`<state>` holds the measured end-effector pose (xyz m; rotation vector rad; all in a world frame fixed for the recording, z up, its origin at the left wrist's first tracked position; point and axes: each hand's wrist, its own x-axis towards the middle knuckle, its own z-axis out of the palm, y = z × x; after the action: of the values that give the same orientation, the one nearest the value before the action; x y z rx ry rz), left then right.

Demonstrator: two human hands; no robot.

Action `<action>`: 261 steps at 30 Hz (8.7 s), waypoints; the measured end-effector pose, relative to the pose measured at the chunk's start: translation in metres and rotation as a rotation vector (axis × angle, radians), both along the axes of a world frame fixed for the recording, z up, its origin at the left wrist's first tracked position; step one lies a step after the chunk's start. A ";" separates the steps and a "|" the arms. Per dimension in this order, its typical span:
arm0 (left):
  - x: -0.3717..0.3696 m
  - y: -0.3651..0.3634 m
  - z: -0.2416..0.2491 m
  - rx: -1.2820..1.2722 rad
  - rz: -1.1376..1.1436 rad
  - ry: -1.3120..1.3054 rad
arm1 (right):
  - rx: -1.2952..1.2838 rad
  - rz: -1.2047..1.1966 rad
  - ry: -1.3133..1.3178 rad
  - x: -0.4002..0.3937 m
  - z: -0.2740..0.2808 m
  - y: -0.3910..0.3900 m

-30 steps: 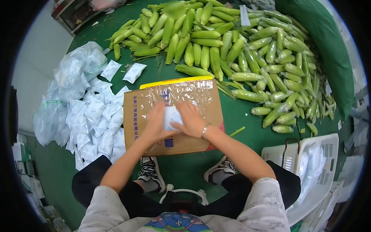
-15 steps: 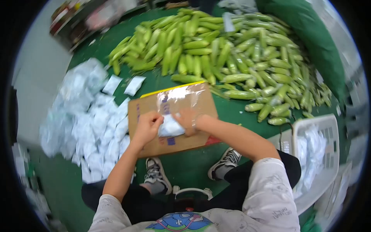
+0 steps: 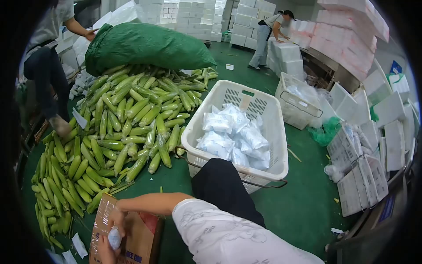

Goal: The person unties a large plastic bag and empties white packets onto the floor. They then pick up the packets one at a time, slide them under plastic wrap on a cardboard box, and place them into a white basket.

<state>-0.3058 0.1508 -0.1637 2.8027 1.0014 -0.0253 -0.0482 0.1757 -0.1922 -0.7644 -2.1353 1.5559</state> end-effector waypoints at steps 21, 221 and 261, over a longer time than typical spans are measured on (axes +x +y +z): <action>-0.004 -0.052 -0.025 -0.954 0.065 0.085 | 1.379 -0.488 -0.352 -0.050 -0.022 -0.191; -0.002 -0.107 0.028 0.258 0.150 -0.112 | 0.652 0.053 -0.605 -0.040 0.029 -0.174; 0.053 -0.272 0.005 -0.417 1.445 -1.123 | 0.263 -0.806 -0.275 -0.094 0.104 -0.274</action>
<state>-0.2525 -0.1213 -0.1582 0.8557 1.8845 1.1192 -0.1422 -0.0984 -0.0883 -1.5522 -1.7757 0.7655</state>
